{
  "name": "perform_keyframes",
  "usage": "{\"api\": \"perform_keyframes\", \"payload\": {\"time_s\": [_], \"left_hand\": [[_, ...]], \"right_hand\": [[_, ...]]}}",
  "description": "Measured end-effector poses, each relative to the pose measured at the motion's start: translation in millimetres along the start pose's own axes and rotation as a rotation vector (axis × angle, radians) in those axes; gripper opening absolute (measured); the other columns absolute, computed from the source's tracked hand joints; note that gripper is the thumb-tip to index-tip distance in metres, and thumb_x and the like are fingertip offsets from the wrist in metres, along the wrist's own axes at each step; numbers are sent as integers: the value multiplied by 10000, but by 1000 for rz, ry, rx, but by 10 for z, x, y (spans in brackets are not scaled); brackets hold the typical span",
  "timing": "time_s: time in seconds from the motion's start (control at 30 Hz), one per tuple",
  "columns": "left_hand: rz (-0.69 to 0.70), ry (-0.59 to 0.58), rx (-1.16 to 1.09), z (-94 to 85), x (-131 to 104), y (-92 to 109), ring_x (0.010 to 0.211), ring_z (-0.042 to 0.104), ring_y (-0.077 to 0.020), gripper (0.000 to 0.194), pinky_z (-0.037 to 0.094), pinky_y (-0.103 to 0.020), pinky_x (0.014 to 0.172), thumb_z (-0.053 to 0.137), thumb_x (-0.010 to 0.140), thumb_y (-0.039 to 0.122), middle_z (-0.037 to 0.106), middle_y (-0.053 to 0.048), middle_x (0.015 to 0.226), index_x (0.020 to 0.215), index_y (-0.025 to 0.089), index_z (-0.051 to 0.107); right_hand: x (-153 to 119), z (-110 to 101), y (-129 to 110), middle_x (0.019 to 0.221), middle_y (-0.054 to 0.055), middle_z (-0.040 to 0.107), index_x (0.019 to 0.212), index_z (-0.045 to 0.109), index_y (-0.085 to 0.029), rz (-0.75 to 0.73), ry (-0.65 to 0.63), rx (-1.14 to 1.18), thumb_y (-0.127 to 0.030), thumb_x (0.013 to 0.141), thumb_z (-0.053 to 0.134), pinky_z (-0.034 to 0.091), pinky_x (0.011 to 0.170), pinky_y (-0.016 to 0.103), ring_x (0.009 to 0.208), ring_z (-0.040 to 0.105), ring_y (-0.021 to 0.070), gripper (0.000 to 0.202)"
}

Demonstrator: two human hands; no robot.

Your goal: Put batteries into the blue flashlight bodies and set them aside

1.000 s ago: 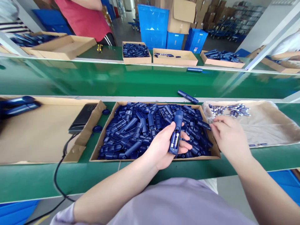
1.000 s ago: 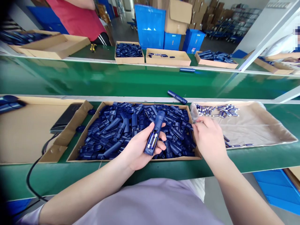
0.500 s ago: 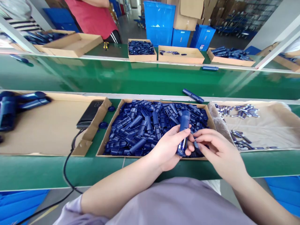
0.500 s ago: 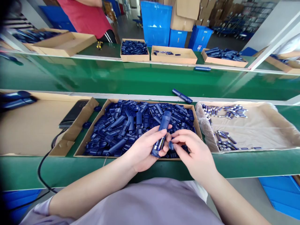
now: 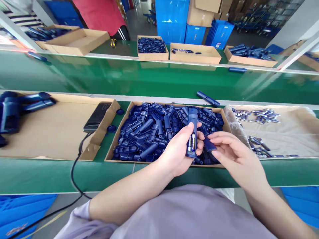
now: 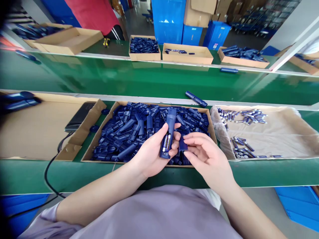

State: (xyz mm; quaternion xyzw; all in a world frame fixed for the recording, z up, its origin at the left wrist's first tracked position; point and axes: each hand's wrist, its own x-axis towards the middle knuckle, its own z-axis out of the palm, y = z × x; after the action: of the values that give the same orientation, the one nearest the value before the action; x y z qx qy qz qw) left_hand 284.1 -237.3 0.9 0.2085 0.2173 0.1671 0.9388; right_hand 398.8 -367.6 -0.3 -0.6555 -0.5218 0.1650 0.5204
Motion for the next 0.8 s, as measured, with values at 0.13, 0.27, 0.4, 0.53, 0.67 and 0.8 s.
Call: {"api": "perform_keyframes", "payload": {"time_s": [0.13, 0.27, 0.4, 0.53, 0.67, 0.8], "left_hand": [[-21, 1, 0, 7, 12, -10, 588, 496, -110, 333, 403, -200, 478, 417, 979, 373, 546, -47, 797, 1142, 139, 589], [-33, -32, 38, 17, 3, -29, 638, 532, -120, 269, 456, -212, 543, 443, 968, 304, 562, -47, 826, 1140, 167, 597], [-12, -15, 97, 14, -12, -49, 697, 567, -124, 193, 522, -239, 631, 503, 958, 316, 574, -41, 868, 1028, 185, 627], [-23, -46, 123, -5, -13, -61, 724, 572, -131, 179, 534, -249, 621, 517, 956, 311, 591, -40, 896, 1020, 194, 635], [3, -39, 100, -14, -5, -68, 750, 593, -134, 242, 495, -203, 608, 551, 943, 289, 627, -50, 920, 1159, 209, 624], [8, -21, 99, -7, -11, -91, 758, 587, -120, 249, 494, -180, 648, 601, 919, 279, 615, -35, 857, 1148, 193, 646]], "right_hand": [[-24, 30, 117, 1125, 83, 585, 911, 672, -211, 81, 30, 29, -224, 879, 637, 573, 817, 277, 1062, 604, 190, 50], [8, 24, 242, 1191, 79, 584, 1205, 600, -258, 282, 97, 194, -242, 847, 675, 580, 803, 309, 935, 635, 164, 366], [69, -26, 97, 1104, 66, 639, 1190, 628, -256, 238, 232, 175, -264, 847, 689, 575, 837, 329, 929, 644, 174, 349], [79, 74, -151, 953, 24, 686, 1037, 671, -254, 165, 236, 13, -239, 869, 665, 605, 715, 272, 785, 680, 150, 168], [39, 179, -159, 1046, 28, 698, 1018, 694, -257, 107, 131, -153, -240, 880, 643, 560, 943, 358, 1157, 607, 225, 148], [17, 155, -119, 1038, 28, 706, 1075, 685, -261, 119, 101, -237, -281, 904, 618, 511, 1014, 442, 1252, 537, 257, 184]]}}
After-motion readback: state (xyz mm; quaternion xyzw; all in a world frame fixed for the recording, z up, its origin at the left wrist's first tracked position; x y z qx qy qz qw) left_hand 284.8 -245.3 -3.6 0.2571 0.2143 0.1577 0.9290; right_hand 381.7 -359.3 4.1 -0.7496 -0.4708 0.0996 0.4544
